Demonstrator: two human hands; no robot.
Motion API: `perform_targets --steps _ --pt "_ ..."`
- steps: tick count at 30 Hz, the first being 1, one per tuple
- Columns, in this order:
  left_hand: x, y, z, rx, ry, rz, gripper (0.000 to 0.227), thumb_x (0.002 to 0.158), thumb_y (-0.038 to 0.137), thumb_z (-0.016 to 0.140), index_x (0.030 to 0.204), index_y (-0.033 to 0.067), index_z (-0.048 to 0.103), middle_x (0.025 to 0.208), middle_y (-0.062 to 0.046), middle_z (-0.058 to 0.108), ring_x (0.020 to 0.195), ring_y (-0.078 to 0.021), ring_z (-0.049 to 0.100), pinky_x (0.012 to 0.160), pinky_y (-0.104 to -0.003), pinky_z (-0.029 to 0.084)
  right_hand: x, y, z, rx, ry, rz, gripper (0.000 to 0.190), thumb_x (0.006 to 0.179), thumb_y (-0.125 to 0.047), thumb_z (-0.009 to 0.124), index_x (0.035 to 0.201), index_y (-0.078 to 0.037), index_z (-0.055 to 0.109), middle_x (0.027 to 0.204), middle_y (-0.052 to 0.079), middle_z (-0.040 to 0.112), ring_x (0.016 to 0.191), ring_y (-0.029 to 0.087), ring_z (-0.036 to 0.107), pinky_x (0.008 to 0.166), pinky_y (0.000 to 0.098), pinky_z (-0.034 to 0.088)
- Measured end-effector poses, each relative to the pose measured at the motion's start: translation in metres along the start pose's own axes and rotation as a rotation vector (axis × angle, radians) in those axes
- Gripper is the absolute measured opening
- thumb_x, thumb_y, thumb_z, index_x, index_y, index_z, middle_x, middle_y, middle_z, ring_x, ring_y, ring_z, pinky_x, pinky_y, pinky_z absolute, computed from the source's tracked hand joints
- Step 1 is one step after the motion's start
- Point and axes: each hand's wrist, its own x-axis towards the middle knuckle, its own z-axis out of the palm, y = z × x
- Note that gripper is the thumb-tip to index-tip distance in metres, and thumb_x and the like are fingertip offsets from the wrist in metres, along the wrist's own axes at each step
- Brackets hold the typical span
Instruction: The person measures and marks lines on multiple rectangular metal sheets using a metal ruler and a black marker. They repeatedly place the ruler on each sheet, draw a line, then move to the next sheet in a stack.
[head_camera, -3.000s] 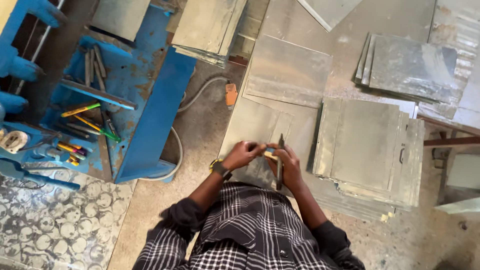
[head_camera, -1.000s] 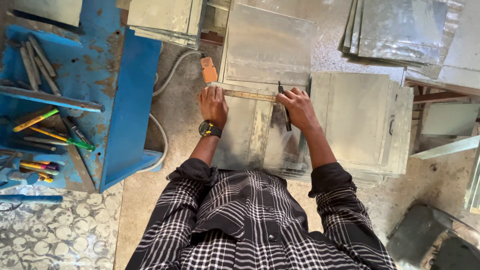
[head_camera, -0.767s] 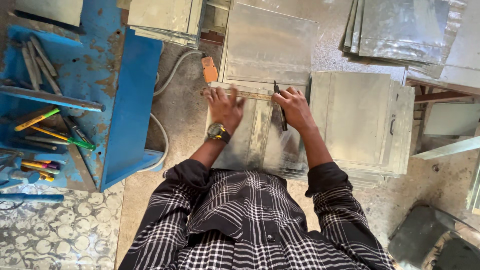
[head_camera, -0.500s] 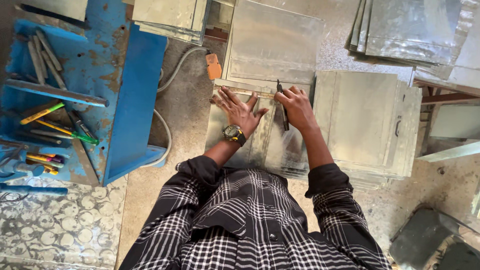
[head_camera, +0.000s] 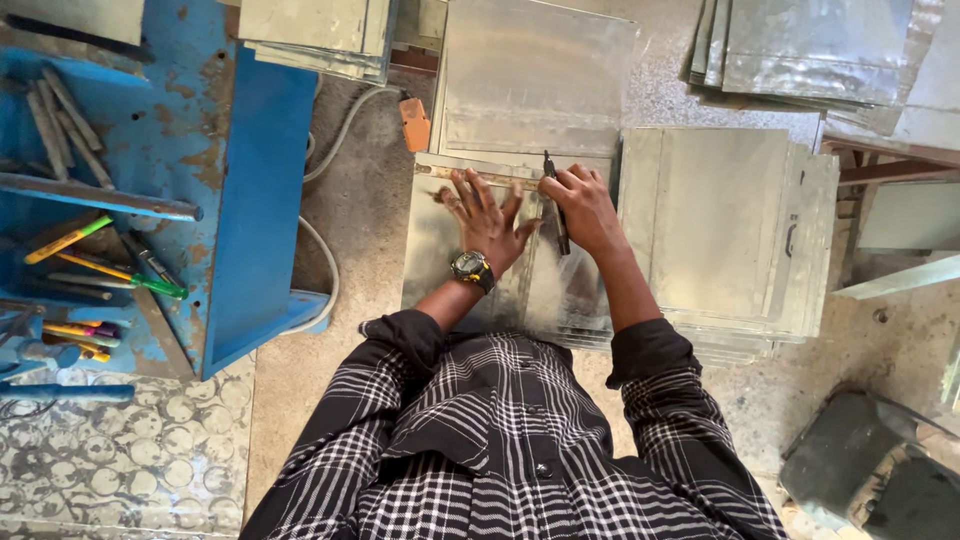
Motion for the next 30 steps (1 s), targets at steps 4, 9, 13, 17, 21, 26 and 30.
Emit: perform_targets --steps 4,9,13,17,21,26,30 --pt "0.002 0.005 -0.010 -0.084 -0.067 -0.023 0.078 0.087 0.079 0.054 0.152 0.0388 0.039 0.159 -0.042 -0.002 0.145 -0.0631 -0.009 0.105 -0.090 0.003 0.000 0.003 -0.003 0.039 -0.011 -0.002 0.019 0.086 -0.003 0.060 0.104 -0.008 0.065 0.102 0.007 0.068 0.103 0.030 0.061 0.090 0.0438 0.046" --pt "0.005 0.012 -0.025 -0.109 -0.186 -0.090 0.077 0.086 0.077 0.057 0.151 0.0384 0.043 0.160 -0.041 -0.004 0.147 -0.0621 -0.011 0.105 -0.090 0.004 -0.004 0.015 -0.013 0.035 -0.075 0.068 0.023 0.086 -0.001 0.059 0.105 -0.009 0.065 0.100 0.007 0.068 0.105 0.030 0.062 0.087 0.0429 0.046" --pt "0.000 0.015 -0.011 -0.124 -0.099 -0.063 0.075 0.090 0.077 0.059 0.149 0.0318 0.046 0.163 -0.041 -0.004 0.151 -0.0591 -0.007 0.107 -0.089 0.007 -0.007 0.022 -0.018 0.029 -0.122 0.116 0.025 0.085 0.000 0.058 0.106 -0.011 0.066 0.101 0.005 0.069 0.104 0.029 0.062 0.087 0.0426 0.047" --pt "-0.001 0.019 0.014 -0.095 -0.053 0.001 0.081 0.097 0.075 0.057 0.155 0.0218 0.041 0.169 -0.038 -0.003 0.157 -0.0609 -0.003 0.119 -0.081 0.012 -0.007 0.023 -0.016 0.039 -0.091 0.100 0.025 0.086 0.000 0.058 0.106 -0.010 0.067 0.103 0.006 0.069 0.104 0.030 0.062 0.086 0.0429 0.047" --pt "0.003 0.023 0.014 -0.074 -0.094 0.041 0.088 0.091 0.081 0.054 0.158 0.0288 0.030 0.163 -0.041 -0.005 0.148 -0.0689 -0.004 0.116 -0.083 0.010 -0.006 0.025 -0.014 0.033 -0.110 0.123 0.022 0.087 -0.002 0.060 0.105 -0.010 0.068 0.103 0.006 0.070 0.105 0.029 0.062 0.088 0.0427 0.048" --pt "0.005 0.031 0.004 -0.028 -0.056 0.049 0.100 0.078 0.091 0.051 0.158 0.0484 0.008 0.158 -0.042 -0.008 0.140 -0.0710 -0.007 0.108 -0.086 0.012 -0.006 0.029 -0.010 0.023 -0.092 0.093 0.032 0.084 0.001 0.060 0.113 -0.010 0.069 0.107 0.007 0.071 0.104 0.030 0.062 0.087 0.0430 0.049" --pt "0.005 0.031 0.001 -0.021 -0.191 0.038 0.107 0.075 0.096 0.050 0.160 0.0478 0.005 0.159 -0.042 -0.008 0.142 -0.0712 -0.007 0.109 -0.088 0.013 -0.009 0.030 -0.006 0.018 -0.106 0.127 0.032 0.086 0.002 0.060 0.114 -0.010 0.069 0.108 0.005 0.072 0.104 0.029 0.063 0.088 0.0427 0.049"
